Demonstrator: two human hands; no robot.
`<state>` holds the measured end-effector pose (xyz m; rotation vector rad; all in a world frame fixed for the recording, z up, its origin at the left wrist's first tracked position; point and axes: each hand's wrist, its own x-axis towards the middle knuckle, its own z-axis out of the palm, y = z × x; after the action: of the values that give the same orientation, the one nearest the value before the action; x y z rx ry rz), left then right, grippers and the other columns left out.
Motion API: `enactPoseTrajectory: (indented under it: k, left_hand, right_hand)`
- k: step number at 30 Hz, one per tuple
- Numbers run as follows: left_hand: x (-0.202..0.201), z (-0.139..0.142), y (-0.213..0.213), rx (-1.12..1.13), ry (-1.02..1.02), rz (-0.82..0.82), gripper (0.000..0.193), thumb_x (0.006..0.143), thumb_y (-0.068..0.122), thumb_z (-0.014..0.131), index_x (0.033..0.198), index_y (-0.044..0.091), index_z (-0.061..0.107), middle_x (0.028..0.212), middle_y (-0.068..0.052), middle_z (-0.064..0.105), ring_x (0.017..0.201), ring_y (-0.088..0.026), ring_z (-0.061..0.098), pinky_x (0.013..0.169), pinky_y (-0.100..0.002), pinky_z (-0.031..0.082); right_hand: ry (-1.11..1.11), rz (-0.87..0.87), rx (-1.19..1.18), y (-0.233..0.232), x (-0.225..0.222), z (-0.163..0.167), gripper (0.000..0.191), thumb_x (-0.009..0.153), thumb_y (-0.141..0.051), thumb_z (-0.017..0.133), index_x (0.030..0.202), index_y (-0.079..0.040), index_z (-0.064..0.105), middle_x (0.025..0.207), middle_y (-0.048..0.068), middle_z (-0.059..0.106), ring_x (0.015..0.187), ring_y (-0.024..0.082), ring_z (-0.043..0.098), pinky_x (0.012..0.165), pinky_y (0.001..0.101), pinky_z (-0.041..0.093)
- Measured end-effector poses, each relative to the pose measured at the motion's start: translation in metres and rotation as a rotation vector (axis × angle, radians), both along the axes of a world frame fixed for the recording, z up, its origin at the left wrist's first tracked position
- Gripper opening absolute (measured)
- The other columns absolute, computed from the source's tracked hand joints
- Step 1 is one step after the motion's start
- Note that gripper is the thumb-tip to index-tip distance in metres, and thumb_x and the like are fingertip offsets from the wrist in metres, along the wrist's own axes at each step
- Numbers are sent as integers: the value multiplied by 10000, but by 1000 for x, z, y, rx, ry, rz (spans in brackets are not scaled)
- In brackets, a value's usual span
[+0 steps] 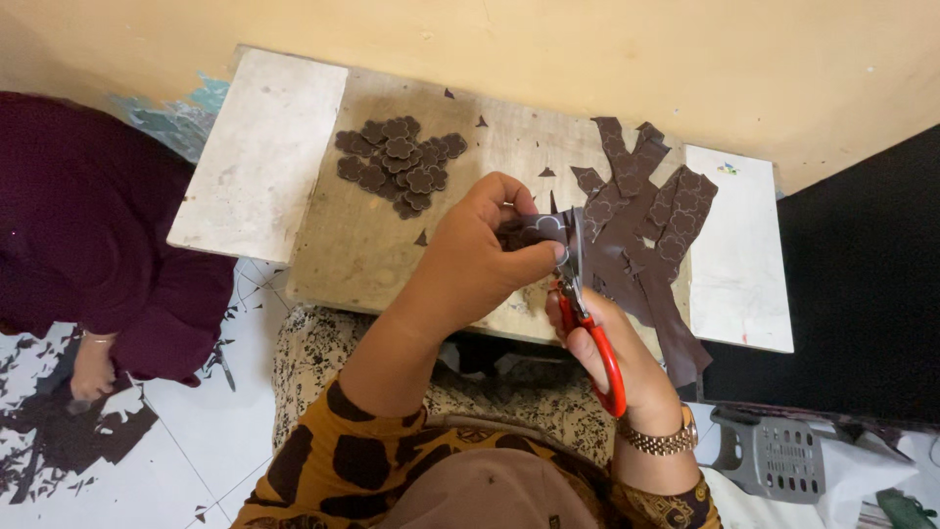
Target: The person uses red-handled scissors to cut flower-shaped pieces from a strip of dark brown material. They hold the material with the left hand and cut along the outlines with the right hand, placing finished pieces on a wooden board.
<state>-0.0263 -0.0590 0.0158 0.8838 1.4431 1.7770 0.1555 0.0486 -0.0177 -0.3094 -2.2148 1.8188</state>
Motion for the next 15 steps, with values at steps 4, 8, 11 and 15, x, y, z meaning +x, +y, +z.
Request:
enactPoseTrajectory:
  k: [4, 8, 11, 15]
  left_hand:
    - [0, 4, -1, 14, -10, 4, 345, 818, 59, 770, 1034, 49, 501, 882, -31, 674, 769, -50, 598, 657, -218, 511]
    - [-1, 3, -1, 9, -11, 2, 343, 817, 57, 773, 1024, 51, 499, 881, -26, 672, 773, -48, 592, 659, -216, 508]
    - [-2, 1, -1, 32, -32, 0, 352, 822, 48, 779, 1038, 45, 501, 893, -29, 675, 786, -54, 595, 674, -220, 514]
    - [-3, -6, 0, 51, -62, -30, 317, 823, 44, 759, 1072, 52, 563, 902, -20, 708, 805, -52, 632, 712, -212, 536]
  right_hand:
    - [1, 8, -20, 2, -1, -4, 739, 900, -788, 547, 940, -50, 547, 790, -33, 432, 726, 91, 373, 625, 252, 326]
    - [-5, 13, -3, 5, 1, -10, 729, 911, -793, 527, 895, -64, 534, 765, -39, 426, 704, 87, 371, 613, 247, 323]
    - [-12, 7, 13, 6, 1, -14, 722, 924, -791, 518, 863, -71, 514, 759, -39, 420, 701, 88, 366, 612, 247, 323]
    - [-2, 32, 18, 6, -1, -12, 734, 921, -794, 511, 889, -61, 525, 758, -31, 420, 698, 94, 375, 613, 250, 323]
